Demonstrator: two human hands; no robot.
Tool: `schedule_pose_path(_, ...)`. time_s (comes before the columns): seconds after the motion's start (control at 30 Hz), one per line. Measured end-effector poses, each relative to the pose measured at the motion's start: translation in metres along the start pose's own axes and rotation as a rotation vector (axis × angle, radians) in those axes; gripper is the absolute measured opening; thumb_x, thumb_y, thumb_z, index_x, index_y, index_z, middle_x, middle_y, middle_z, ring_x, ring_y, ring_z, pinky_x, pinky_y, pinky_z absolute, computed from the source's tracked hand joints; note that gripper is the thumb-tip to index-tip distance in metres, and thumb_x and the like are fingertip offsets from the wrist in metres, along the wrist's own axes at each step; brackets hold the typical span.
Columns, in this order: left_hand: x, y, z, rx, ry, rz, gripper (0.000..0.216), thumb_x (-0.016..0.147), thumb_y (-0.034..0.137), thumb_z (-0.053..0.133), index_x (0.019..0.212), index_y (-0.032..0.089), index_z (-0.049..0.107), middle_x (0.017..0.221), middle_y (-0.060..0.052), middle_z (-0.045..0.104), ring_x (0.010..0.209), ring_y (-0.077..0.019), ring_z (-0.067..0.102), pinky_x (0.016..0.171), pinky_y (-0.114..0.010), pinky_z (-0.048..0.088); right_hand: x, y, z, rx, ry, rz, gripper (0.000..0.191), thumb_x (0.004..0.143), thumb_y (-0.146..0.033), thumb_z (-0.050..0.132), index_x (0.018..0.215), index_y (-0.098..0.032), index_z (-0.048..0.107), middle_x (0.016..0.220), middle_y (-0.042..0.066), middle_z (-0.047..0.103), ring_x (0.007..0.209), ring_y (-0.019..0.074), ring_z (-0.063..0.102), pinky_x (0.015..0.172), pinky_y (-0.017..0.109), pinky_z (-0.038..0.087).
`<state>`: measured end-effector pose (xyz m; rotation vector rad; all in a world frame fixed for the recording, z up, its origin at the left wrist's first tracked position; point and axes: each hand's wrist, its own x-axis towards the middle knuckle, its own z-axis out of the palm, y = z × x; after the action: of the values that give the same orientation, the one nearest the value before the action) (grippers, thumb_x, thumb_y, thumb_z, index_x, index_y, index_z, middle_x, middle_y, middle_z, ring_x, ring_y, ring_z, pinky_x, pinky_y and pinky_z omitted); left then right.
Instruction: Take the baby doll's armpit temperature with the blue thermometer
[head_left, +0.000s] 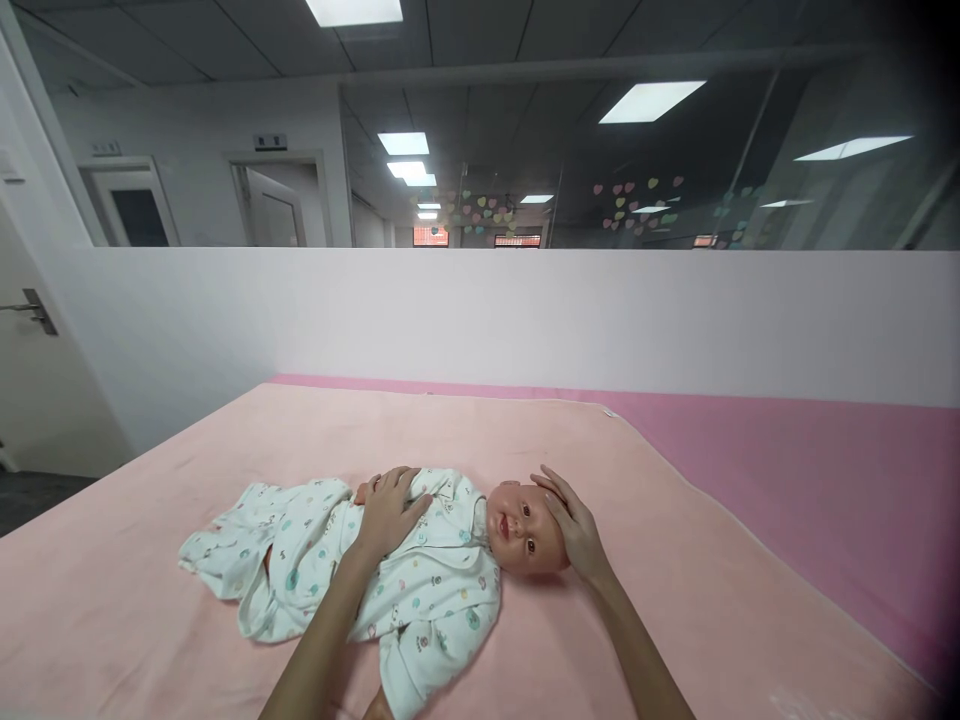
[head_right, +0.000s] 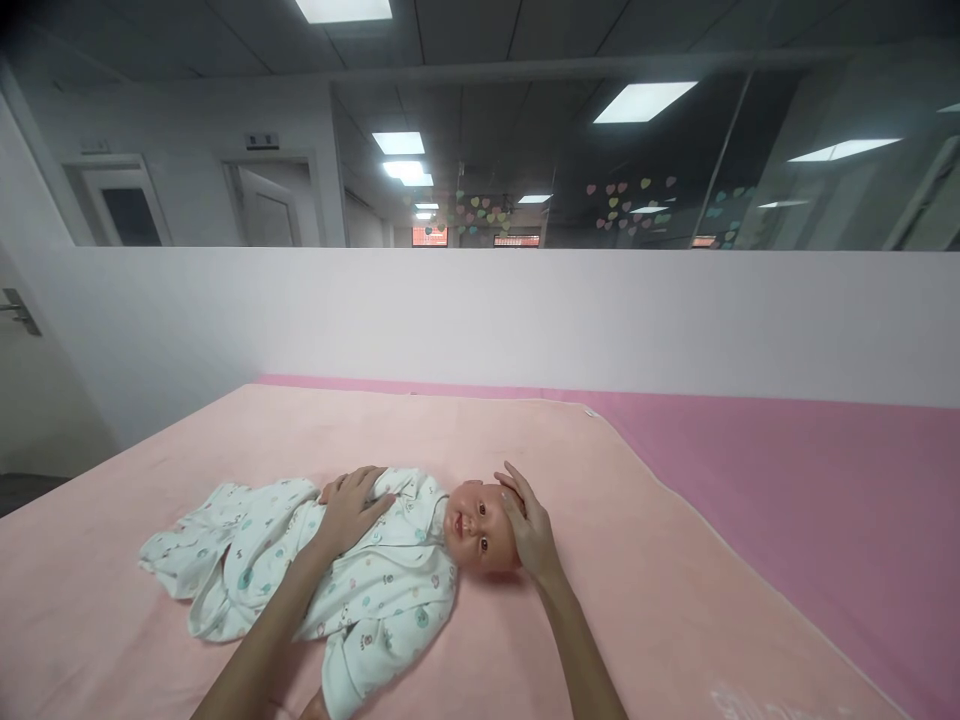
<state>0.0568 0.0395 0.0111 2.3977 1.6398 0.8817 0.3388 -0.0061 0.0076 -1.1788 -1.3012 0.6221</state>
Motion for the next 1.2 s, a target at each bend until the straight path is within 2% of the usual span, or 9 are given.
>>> schedule_pose_path(0.17,-0.0004,0.0004,-0.0008,-0.007,-0.003,-0.002,0.037,0.082,0.043,0.041,0.116,0.028,0.047,0.121,-0.003,0.05,0.113,-0.0213,0.041,0.101,-0.041,0.02,-0.0001,-0.0017,-0.0002,-0.015,-0.008,0.012,0.041,0.074,-0.052,0.051,0.094,-0.019,0.064,0.108,0.01,0.061,0.105,0.024,0.053,0.096,0.042,0.038)
schedule_pose_path(0.4,-0.0005,-0.0001,-0.0002,-0.003,0.006,0.002,0.037,0.082,0.042,0.042,0.116,0.028,0.047,0.121,-0.002,0.051,0.113,-0.021,0.042,0.101,-0.041,0.021,0.0002,-0.0002,0.0002,0.027,0.014,0.042,0.045,0.073,-0.054,0.052,0.103,-0.021,0.06,0.112,0.008,0.06,0.106,0.0235,0.052,0.095,0.041,0.039)
schedule_pose_path(0.57,-0.0004,-0.0011,0.0003,0.002,0.02,0.017,0.036,0.083,0.042,0.041,0.115,0.028,0.047,0.12,-0.002,0.051,0.113,-0.0204,0.043,0.1,-0.04,0.022,0.0001,-0.0015,-0.0002,0.008,-0.011,0.036,0.043,0.073,-0.055,0.052,0.093,-0.019,0.063,0.109,0.009,0.061,0.106,0.0245,0.052,0.096,0.041,0.038)
schedule_pose_path(0.77,-0.0005,-0.0007,0.0007,0.004,0.02,0.008,0.036,0.082,0.042,0.042,0.115,0.028,0.047,0.121,-0.002,0.051,0.113,-0.0203,0.043,0.1,-0.04,0.023,0.0003,-0.0016,0.0002,0.03,0.012,0.034,0.049,0.074,-0.053,0.052,0.111,-0.021,0.055,0.113,0.009,0.059,0.107,0.0231,0.052,0.095,0.041,0.039)
schedule_pose_path(1.0,-0.0009,0.0002,-0.0004,-0.018,0.017,0.006,0.035,0.082,0.041,0.043,0.115,0.028,0.048,0.121,-0.002,0.051,0.112,-0.0204,0.042,0.101,-0.041,0.021,0.0004,-0.0023,-0.0011,-0.01,0.005,0.015,0.043,0.072,-0.054,0.053,0.092,-0.018,0.064,0.107,0.01,0.062,0.104,0.0252,0.053,0.095,0.042,0.039)
schedule_pose_path(1.2,-0.0006,-0.0012,0.0007,-0.019,0.028,0.018,0.035,0.082,0.041,0.043,0.114,0.028,0.049,0.119,-0.002,0.051,0.112,-0.0212,0.043,0.1,-0.043,0.022,0.0,-0.001,-0.0009,0.026,0.013,0.026,0.047,0.074,-0.052,0.052,0.109,-0.02,0.056,0.112,0.009,0.059,0.106,0.0229,0.052,0.095,0.04,0.039)
